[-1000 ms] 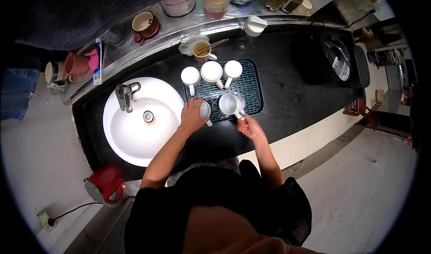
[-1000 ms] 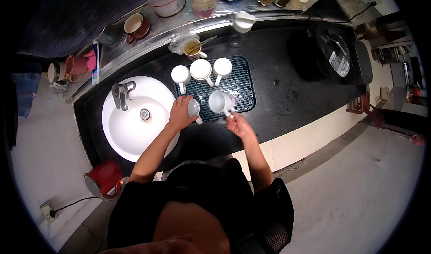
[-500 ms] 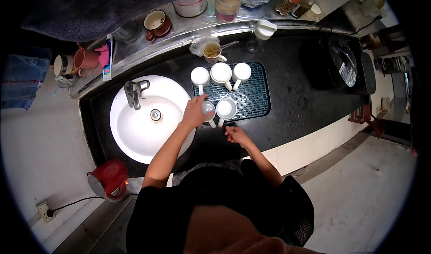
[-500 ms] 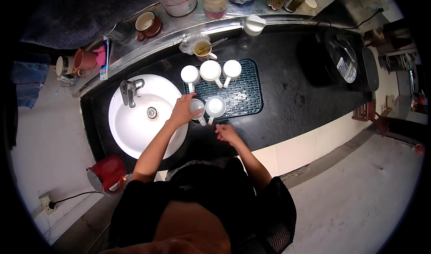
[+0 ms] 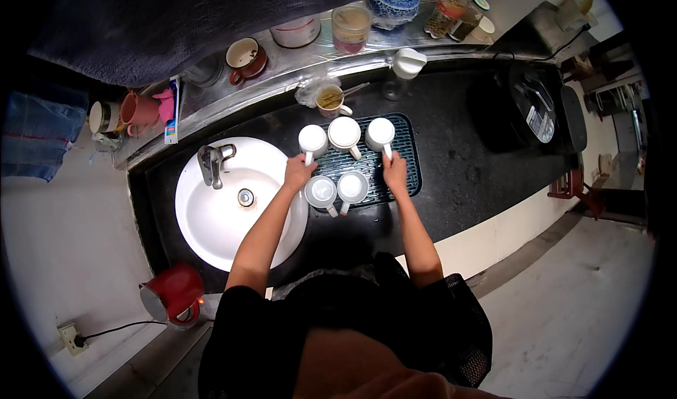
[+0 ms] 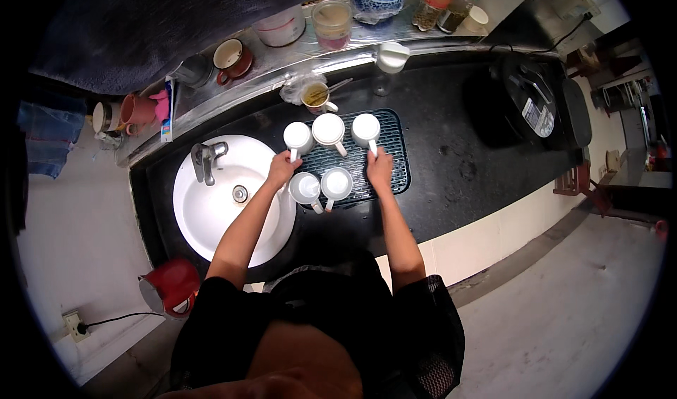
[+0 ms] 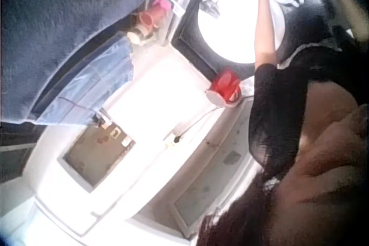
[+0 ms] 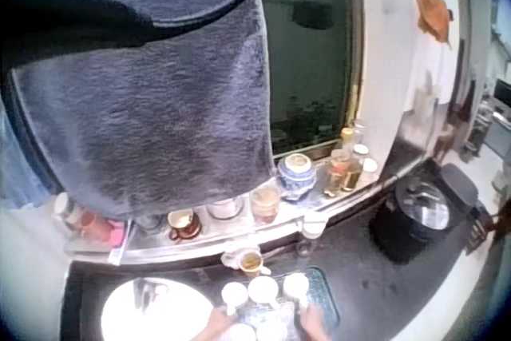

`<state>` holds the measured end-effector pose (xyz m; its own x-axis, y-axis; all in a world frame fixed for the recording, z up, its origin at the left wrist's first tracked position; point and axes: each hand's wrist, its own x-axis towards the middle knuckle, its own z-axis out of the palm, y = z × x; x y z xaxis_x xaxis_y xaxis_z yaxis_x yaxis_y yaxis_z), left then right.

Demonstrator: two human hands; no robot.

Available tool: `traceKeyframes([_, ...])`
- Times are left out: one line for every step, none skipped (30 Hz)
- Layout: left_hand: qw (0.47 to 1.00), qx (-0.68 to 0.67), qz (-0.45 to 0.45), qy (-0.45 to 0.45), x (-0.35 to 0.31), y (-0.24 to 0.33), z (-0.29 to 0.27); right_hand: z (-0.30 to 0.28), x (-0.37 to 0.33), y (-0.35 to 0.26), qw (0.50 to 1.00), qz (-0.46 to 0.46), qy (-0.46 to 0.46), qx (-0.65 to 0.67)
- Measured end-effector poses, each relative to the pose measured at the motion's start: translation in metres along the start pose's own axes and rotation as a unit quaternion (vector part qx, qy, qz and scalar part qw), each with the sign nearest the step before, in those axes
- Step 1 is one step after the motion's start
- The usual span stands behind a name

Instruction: The person arranges cups on a counter, spoons dark powder from a large jar into each cup, adds small pieces of an ingredient from a bag using a scoop, and then spoons light powder from another jar into the cups.

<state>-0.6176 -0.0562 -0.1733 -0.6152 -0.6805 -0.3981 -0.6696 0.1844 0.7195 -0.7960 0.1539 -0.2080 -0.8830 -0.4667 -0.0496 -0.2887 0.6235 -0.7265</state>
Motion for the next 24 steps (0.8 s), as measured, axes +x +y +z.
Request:
traceKeyframes([0.999, 0.039, -0.004, 0.034, -0.011, 0.018, -0.01, -0.011, -0.003, -0.001, 0.988, -0.064, 0.078, -0.114])
traceKeyframes([0.996, 0.062, -0.002, 0.059, -0.008, 0.013, -0.008, -0.023, -0.005, -0.003, 0.99, -0.057, 0.059, -0.119])
traceKeyframes([0.993, 0.085, -0.001, 0.085, -0.006, 0.006, -0.008, -0.036, -0.01, -0.01, 0.99, -0.05, 0.04, -0.123])
traceKeyframes([0.991, 0.104, 0.009, 0.083, -0.01, 0.017, -0.012, -0.043, -0.014, -0.011, 0.987, -0.03, 0.006, -0.156])
traceKeyframes([0.991, 0.1, 0.001, 0.09, -0.011, 0.024, -0.015, -0.05, -0.019, -0.013, 0.995, 0.025, -0.011, -0.095])
traceKeyframes([0.99, 0.098, -0.008, 0.1, -0.013, 0.028, -0.019, -0.056, -0.024, -0.02, 0.996, 0.078, -0.03, -0.032])
traceKeyframes([0.989, 0.096, -0.018, 0.11, -0.013, 0.028, -0.023, -0.058, -0.029, -0.023, 0.99, 0.131, -0.049, 0.032])
traceKeyframes([0.996, -0.01, -0.067, 0.053, -0.009, 0.022, -0.027, -0.057, -0.036, -0.02, 0.97, 0.18, -0.047, 0.157])
traceKeyframes([0.988, -0.134, -0.078, 0.02, -0.014, 0.024, -0.032, -0.056, -0.046, -0.01, 0.917, 0.269, -0.089, 0.281])
traceKeyframes([0.967, -0.237, -0.097, 0.0, -0.016, 0.02, -0.035, -0.056, -0.053, 0.0, 0.839, 0.348, -0.13, 0.399])
traceKeyframes([0.934, -0.338, -0.114, -0.019, -0.02, 0.017, -0.038, -0.055, -0.061, 0.009, 0.737, 0.417, -0.167, 0.505])
traceKeyframes([0.904, -0.401, -0.144, -0.04, -0.025, 0.018, -0.041, -0.057, -0.07, -0.006, 0.677, 0.471, -0.156, 0.543])
traceKeyframes([0.868, -0.461, -0.173, -0.065, -0.034, 0.024, -0.045, -0.061, -0.081, -0.001, 0.626, 0.422, -0.236, 0.611])
traceKeyframes([0.826, -0.519, -0.201, -0.089, -0.042, 0.029, -0.048, -0.059, -0.088, 0.005, 0.6, 0.415, -0.262, 0.631])
traceKeyframes([0.791, -0.56, -0.225, -0.106, -0.047, 0.034, -0.049, -0.054, -0.092, 0.009, 0.575, 0.406, -0.289, 0.65])
traceKeyframes([0.752, -0.598, -0.248, -0.123, -0.051, 0.039, -0.048, -0.047, -0.094, 0.012, 0.572, 0.407, -0.283, 0.653])
traceKeyframes([0.711, -0.634, -0.27, -0.139, -0.054, 0.041, -0.046, -0.043, -0.097, 0.016, 0.568, 0.408, -0.293, 0.652])
traceKeyframes([0.697, -0.649, -0.272, -0.14, -0.057, 0.039, -0.044, -0.04, -0.098, 0.013, 0.564, 0.407, -0.307, 0.649])
traceKeyframes([0.693, -0.65, -0.275, -0.146, -0.054, 0.03, -0.041, -0.037, -0.1, 0.01, 0.559, 0.407, -0.32, 0.647])
traceKeyframes([0.689, -0.651, -0.279, -0.153, -0.047, 0.017, -0.038, -0.031, -0.102, 0.012, 0.58, 0.395, -0.326, 0.634])
traceKeyframes([0.685, -0.653, -0.281, -0.16, -0.042, 0.013, -0.038, -0.031, -0.102, 0.009, 0.597, 0.414, -0.317, 0.609])
traceKeyframes([0.683, -0.646, -0.295, -0.168, -0.036, 0.009, -0.038, -0.03, -0.102, 0.006, 0.614, 0.432, -0.308, 0.584])
traceKeyframes([0.678, -0.648, -0.295, -0.183, -0.031, 0.005, -0.038, -0.031, -0.101, 0.003, 0.63, 0.451, -0.298, 0.558])
traceKeyframes([0.672, -0.65, -0.295, -0.197, -0.026, 0.0, -0.038, -0.035, -0.101, 0.001, 0.697, 0.435, -0.318, 0.473])
